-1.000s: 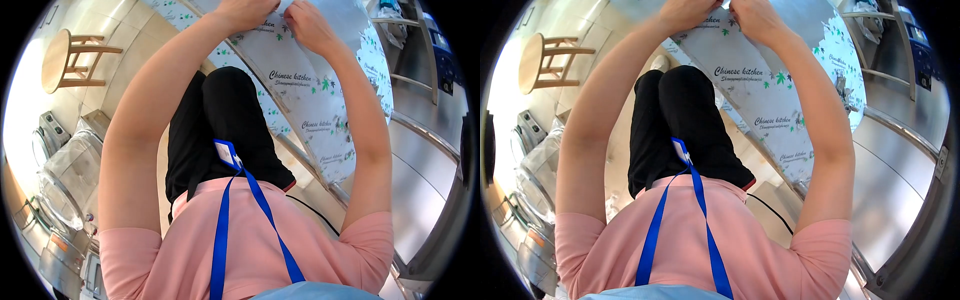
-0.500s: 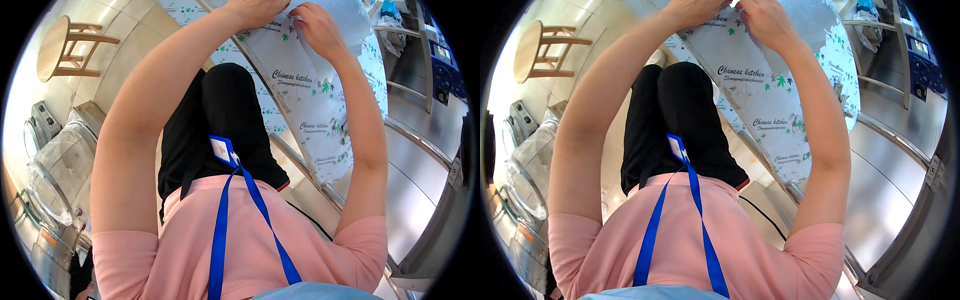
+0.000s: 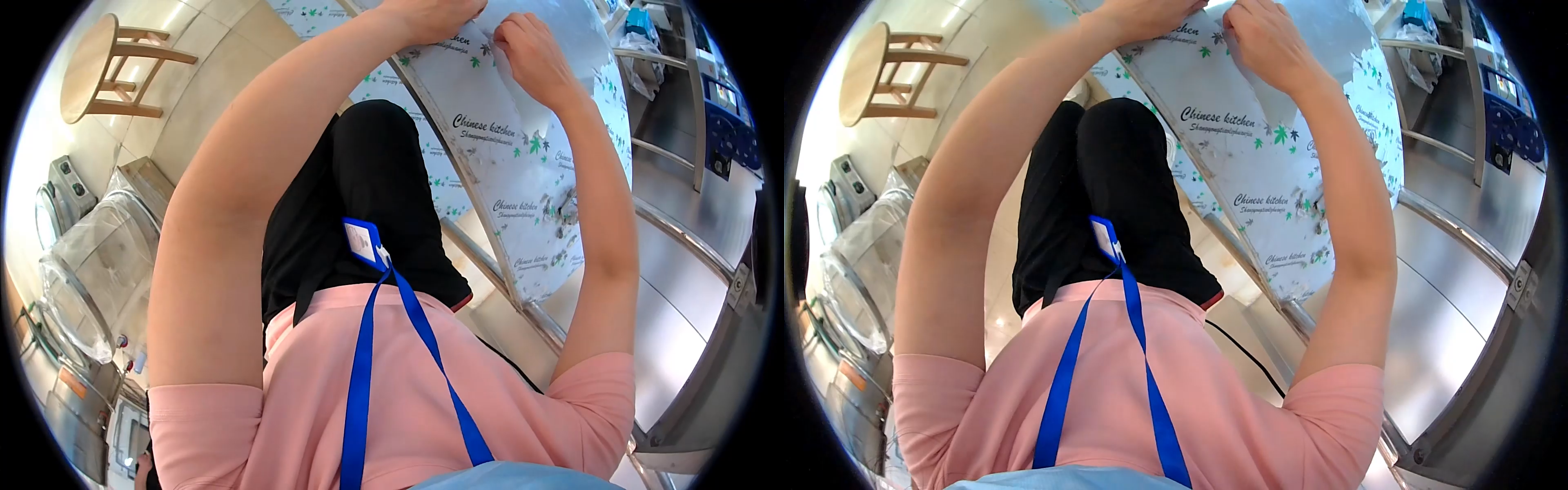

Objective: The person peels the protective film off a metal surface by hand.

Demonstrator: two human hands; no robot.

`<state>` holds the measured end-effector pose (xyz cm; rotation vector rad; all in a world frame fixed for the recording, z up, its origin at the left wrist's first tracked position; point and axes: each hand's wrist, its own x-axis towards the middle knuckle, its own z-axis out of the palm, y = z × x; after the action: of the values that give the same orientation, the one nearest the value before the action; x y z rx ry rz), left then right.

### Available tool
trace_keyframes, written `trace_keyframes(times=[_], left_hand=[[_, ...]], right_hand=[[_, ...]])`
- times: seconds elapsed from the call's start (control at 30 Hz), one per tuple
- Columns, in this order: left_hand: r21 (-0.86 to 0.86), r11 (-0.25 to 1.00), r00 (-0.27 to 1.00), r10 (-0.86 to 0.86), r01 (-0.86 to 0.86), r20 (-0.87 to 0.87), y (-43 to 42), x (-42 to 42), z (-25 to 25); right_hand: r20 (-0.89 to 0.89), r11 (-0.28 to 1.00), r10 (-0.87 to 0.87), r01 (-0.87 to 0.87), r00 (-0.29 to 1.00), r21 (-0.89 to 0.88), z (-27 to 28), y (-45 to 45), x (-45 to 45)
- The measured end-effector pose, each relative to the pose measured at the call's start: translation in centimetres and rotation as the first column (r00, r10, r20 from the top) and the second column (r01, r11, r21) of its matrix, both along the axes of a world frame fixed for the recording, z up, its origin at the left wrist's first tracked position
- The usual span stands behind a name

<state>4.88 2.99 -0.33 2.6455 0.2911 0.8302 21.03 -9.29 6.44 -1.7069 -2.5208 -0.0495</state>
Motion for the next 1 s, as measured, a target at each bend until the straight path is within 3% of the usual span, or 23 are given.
trace_keyframes(times=[0.07, 0.17, 0.23, 0.27, 0.37, 0.43, 0.5, 0.63, 0.77, 0.87, 1.0], left_hand=[[0.024, 1.000, 1.000, -0.008, 0.008, 0.002, 0.0, 0.0, 0.1], [-0.006, 1.000, 0.999, 0.017, -0.016, 0.031, 0.0, 0.5, -0.4], [-0.016, 1.000, 1.000, -0.012, 0.011, -0.015, 0.2, 0.3, 0.0], [-0.019, 0.999, 0.999, -0.029, 0.029, -0.039, 0.3, 0.1, 0.2], [-0.014, 1.000, 0.999, -0.012, 0.011, -0.040, 0.3, 0.3, -0.2], [-0.063, 0.998, 0.998, -0.022, 0.019, -0.055, 0.5, 0.3, -0.2], [0.140, 0.982, 0.976, -0.099, 0.128, -0.196, 1.1, 0.2, 0.2], [-0.124, 0.990, 0.990, 0.048, -0.065, -0.135, -0.2, 0.0, 0.4], [-0.047, 0.996, 0.983, 0.066, -0.075, -0.171, 0.1, -0.1, 0.6], [-0.057, 0.995, 0.985, 0.071, -0.081, -0.158, 0.0, 0.2, 0.5], [-0.041, 0.996, 0.987, 0.076, -0.083, -0.143, 0.2, 0.0, 0.1]], right_hand=[[-0.030, 0.999, 0.000, 0.001, 1.000, 0.044, 0.4, -0.6, -0.1], [-0.132, 0.994, -0.108, 0.106, 0.985, -0.026, 0.2, -0.8, 0.4], [-0.296, 0.912, -0.396, 0.334, 0.869, -0.240, 0.1, -1.0, 0.7], [-0.351, 0.835, -0.535, 0.421, 0.768, -0.353, 0.0, -1.2, 0.9], [-0.648, 0.771, -0.636, 0.301, 0.420, -0.561, -0.3, -3.7, 3.5], [-0.698, 0.706, -0.701, 0.281, 0.145, -0.650, 0.5, -6.5, 4.4], [-0.713, 0.682, -0.686, 0.212, -0.144, -0.699, 1.6, -9.8, 5.4], [-0.704, 0.618, -0.663, 0.343, -0.257, -0.707, 2.4, -16.5, 6.7], [-0.748, 0.585, -0.591, 0.478, -0.301, -0.655, 2.1, -21.3, 7.8], [-0.764, 0.511, -0.609, 0.631, -0.214, -0.584, 1.6, -23.5, 8.2], [-0.615, 0.392, -0.788, 0.785, 0.017, -0.480, 3.2, -24.0, 6.1]])
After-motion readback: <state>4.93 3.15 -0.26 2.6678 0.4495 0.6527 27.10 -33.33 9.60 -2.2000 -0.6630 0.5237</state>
